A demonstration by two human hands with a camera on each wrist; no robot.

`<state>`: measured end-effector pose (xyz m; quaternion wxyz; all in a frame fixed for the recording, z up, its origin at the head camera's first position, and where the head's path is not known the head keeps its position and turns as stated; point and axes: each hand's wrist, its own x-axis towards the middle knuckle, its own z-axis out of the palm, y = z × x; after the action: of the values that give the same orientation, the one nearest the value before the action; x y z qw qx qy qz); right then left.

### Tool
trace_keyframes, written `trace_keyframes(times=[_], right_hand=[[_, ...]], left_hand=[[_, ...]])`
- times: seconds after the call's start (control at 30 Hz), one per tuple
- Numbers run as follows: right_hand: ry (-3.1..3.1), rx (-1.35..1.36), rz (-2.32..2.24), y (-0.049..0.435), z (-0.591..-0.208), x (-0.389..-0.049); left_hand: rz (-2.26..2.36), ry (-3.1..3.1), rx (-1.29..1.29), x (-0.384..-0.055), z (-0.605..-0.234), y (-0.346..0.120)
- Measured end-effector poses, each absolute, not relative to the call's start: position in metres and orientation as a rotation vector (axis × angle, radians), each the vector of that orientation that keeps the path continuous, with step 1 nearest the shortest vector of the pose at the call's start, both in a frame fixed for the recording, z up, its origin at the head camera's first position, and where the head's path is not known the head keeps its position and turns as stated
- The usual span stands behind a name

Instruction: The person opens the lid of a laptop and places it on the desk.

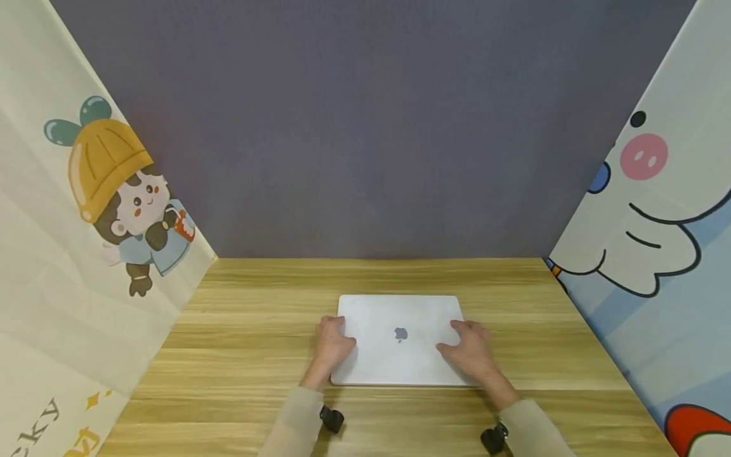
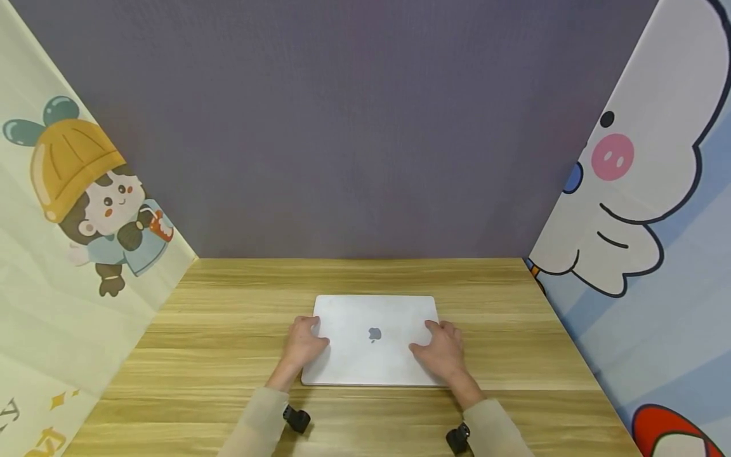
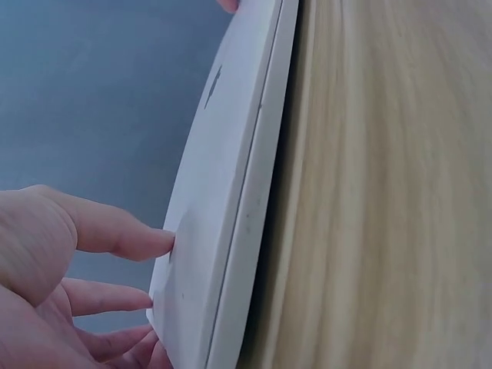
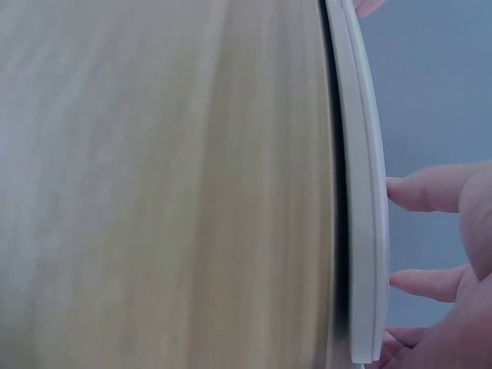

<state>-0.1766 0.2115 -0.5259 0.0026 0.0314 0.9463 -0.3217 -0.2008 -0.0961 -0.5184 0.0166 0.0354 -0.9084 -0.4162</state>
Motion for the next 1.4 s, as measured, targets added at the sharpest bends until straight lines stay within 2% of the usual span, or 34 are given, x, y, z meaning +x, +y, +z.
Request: trace_keyframes(times=[1.4], right_hand=[[2.950,0.110,-0.985,0.187,-0.523,-0.178]], left_hand=[[-1.248,-2.878,0.127,-0.197,-0.515,-0.119]])
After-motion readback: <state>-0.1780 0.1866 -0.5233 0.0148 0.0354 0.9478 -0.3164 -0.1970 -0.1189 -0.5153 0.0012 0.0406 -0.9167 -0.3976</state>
